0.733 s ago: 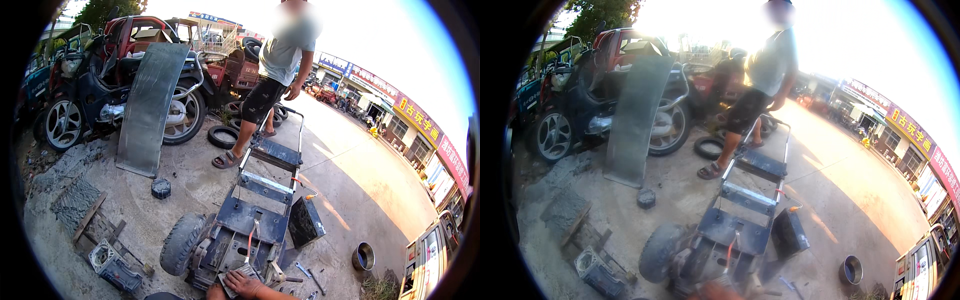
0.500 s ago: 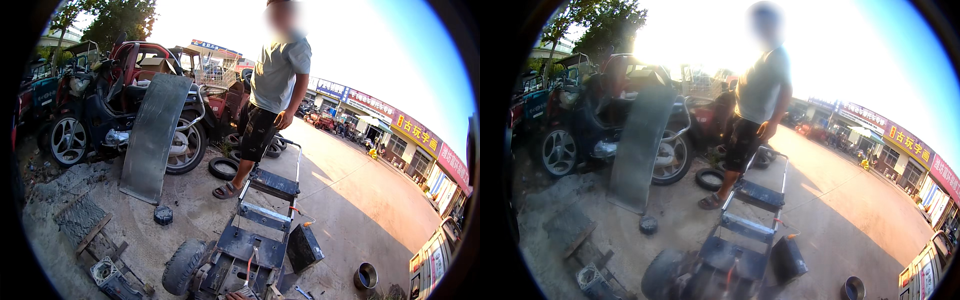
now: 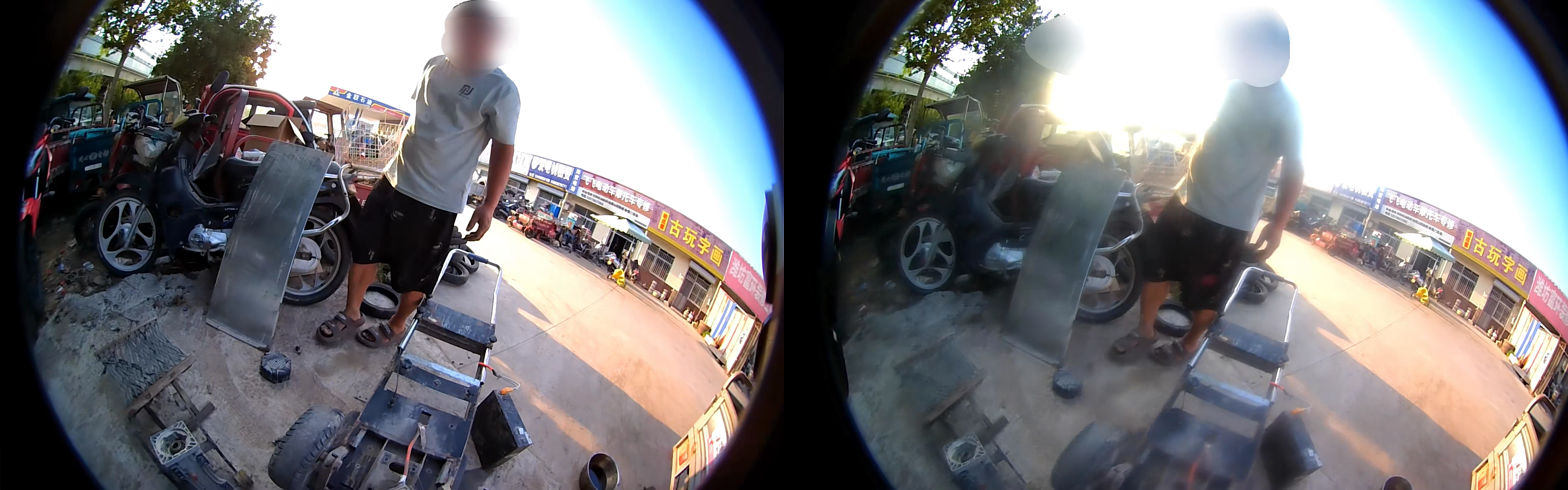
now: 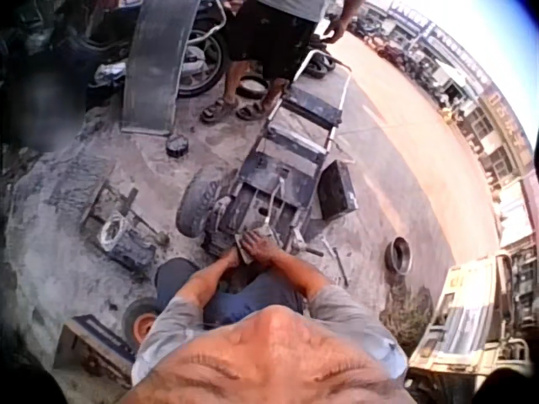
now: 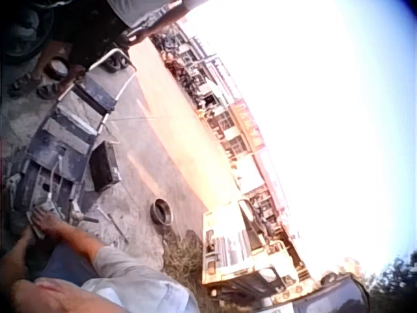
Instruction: The person sits on the ground and works on a small motor assembly, using a power drill to remove and install bolts. They handle the motor casing and internal components, occasionally wiping surfaces with a cloth while another person assists nearby.
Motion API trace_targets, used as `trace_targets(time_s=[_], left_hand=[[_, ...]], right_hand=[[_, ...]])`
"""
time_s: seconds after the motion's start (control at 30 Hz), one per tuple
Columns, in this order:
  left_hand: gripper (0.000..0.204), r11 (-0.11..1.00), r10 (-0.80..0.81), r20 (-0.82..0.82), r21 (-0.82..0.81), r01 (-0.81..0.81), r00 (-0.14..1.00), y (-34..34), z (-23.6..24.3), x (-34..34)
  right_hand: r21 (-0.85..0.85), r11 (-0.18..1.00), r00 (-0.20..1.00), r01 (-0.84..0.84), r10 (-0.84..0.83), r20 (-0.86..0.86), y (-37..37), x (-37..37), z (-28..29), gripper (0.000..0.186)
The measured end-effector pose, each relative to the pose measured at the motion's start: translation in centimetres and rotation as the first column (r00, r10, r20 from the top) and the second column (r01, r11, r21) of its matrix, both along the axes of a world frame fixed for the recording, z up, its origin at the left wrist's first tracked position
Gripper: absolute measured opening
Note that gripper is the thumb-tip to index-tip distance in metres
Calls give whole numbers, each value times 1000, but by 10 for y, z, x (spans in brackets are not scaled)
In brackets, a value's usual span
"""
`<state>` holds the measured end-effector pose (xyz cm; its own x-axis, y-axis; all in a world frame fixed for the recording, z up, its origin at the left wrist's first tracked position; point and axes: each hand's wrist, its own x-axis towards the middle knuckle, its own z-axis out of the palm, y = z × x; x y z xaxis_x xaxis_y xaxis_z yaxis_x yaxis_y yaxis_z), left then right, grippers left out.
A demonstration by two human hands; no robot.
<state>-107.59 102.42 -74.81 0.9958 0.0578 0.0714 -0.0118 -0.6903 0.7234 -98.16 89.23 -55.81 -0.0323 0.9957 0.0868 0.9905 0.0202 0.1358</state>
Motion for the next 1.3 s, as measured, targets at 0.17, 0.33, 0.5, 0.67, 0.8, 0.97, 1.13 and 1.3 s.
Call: trace_targets(time_s=[0.17,0.33,0.5,0.67,0.8,0.97,1.13,1.3], left_hand=[[39,989,47,-157,-134,-68,987,17,22,7],[28,967,233,-362,-14,-256,903,1,42,-33],[27,941,331,-400,210,-266,855,-20,146,-47],[29,911,401,-421,277,-306,814,-27,128,-44],[29,778,501,-92,484,-401,861,-33,109,-40],[15,886,423,-275,323,-332,863,-27,108,-37],[14,963,262,-441,173,-205,858,-9,125,-35],[17,988,143,-489,126,-93,861,0,123,-32]], right_hand=[[-327,944,996,-37,61,63,13,-5,61,69],[-222,974,999,-45,48,9,11,-6,59,84],[-253,967,998,-17,1,-64,-1,-16,70,72],[-211,977,999,-12,1,-52,-2,-16,66,68],[-216,976,997,-2,-16,-80,-2,-12,69,66],[-246,969,998,13,-29,-60,-2,-13,69,70],[-218,976,998,7,-21,-60,-5,-11,60,72],[-179,984,999,1,-11,-52,-9,-9,54,67]])
